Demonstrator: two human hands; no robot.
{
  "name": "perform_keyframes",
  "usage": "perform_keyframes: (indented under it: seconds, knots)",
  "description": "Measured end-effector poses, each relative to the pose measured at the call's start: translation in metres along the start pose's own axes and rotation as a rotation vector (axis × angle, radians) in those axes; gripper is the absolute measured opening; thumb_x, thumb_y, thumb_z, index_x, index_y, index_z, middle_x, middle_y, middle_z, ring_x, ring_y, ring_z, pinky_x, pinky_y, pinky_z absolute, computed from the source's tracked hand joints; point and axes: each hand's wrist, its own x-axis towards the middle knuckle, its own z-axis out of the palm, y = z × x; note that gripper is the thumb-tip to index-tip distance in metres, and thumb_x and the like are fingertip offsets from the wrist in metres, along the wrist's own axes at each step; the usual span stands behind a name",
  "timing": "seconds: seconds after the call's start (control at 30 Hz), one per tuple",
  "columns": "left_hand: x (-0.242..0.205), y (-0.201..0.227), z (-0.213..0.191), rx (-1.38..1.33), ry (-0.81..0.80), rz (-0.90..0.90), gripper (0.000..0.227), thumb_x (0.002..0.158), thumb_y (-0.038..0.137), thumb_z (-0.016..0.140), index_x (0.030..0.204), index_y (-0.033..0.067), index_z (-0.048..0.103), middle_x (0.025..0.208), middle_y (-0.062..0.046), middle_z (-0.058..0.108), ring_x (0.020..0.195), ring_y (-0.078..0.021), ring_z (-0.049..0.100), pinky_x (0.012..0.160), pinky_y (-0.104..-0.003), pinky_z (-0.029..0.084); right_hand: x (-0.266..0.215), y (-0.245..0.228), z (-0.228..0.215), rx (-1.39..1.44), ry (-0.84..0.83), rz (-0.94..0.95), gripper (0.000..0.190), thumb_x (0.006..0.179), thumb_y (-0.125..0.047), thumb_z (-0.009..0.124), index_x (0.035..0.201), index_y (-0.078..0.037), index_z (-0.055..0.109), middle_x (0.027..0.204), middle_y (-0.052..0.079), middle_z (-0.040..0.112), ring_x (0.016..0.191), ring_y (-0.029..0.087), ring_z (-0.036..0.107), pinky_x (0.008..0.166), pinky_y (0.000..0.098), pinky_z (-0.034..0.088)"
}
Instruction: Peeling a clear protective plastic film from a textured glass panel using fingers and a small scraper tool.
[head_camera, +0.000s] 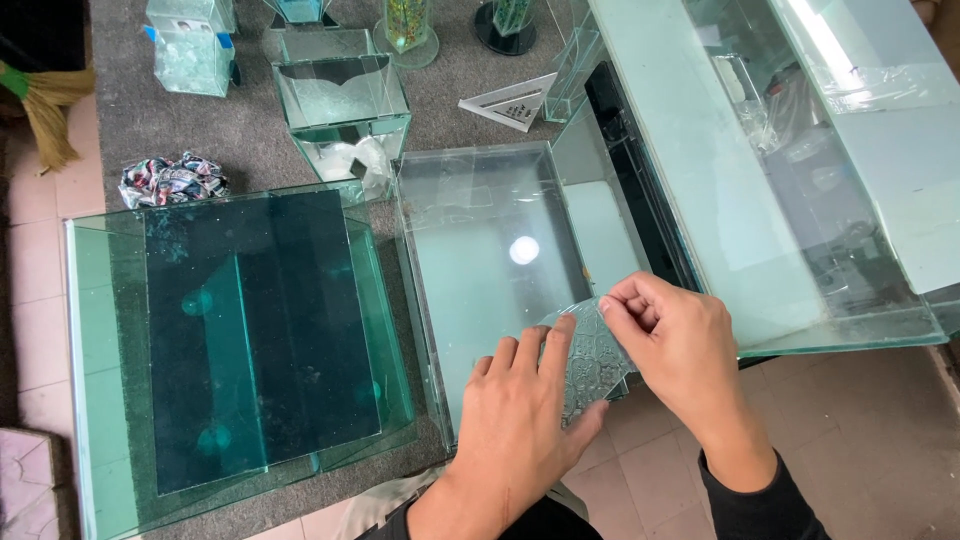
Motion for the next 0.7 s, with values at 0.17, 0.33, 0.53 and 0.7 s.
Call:
perform_keyframes:
  seconds: [0.17, 0.33, 0.53, 0.7]
  knots:
    - [0.0, 0.0, -0.002, -0.022, -0.008, -0.007, 0.092, 0.088, 0.06, 0.083, 0.158, 0.0081, 0.053, 0.121, -0.008, 0.069, 0.097, -0.0321, 0.066, 0.077, -0.049, 0.057, 0.0, 0.001, 0.0, 0.0, 0.022, -0.02, 0.021, 0.101, -0.023, 0.074, 0.083, -0.014, 0.072, 0.056, -0.006, 0.057, 0.053, 0.011, 0.046, 0.059, 0.0301, 0.042]
    - [0.0, -0.001, 0.0, -0.01, -0.009, -0.004, 0.094, 0.087, 0.061, 0.083, 0.158, 0.0079, 0.053, 0.122, -0.008, 0.068, 0.098, -0.0312, 0.066, 0.078, -0.048, 0.056, 0.001, 0.0, 0.001, -0.002, 0.029, -0.036, 0.02, 0.102, -0.022, 0.073, 0.083, -0.014, 0.072, 0.056, -0.006, 0.057, 0.052, 0.011, 0.046, 0.059, 0.0301, 0.042]
    - [0.0, -0.001, -0.001, -0.021, -0.003, 0.004, 0.094, 0.088, 0.061, 0.084, 0.158, 0.0067, 0.053, 0.123, -0.009, 0.068, 0.099, -0.0309, 0.066, 0.077, -0.048, 0.057, 0.001, 0.001, 0.0, 0.017, 0.006, -0.041, 0.018, 0.102, -0.022, 0.073, 0.085, -0.015, 0.075, 0.057, -0.006, 0.061, 0.053, 0.01, 0.05, 0.058, 0.0295, 0.043]
    - [0.0, 0.0, -0.002, -0.02, -0.002, 0.008, 0.093, 0.086, 0.058, 0.084, 0.157, 0.0072, 0.054, 0.121, -0.008, 0.068, 0.097, -0.0309, 0.066, 0.076, -0.047, 0.056, -0.004, -0.004, 0.002, 0.046, -0.013, -0.09, 0.016, 0.101, -0.022, 0.074, 0.086, -0.015, 0.075, 0.056, -0.006, 0.059, 0.052, 0.011, 0.049, 0.057, 0.0294, 0.042]
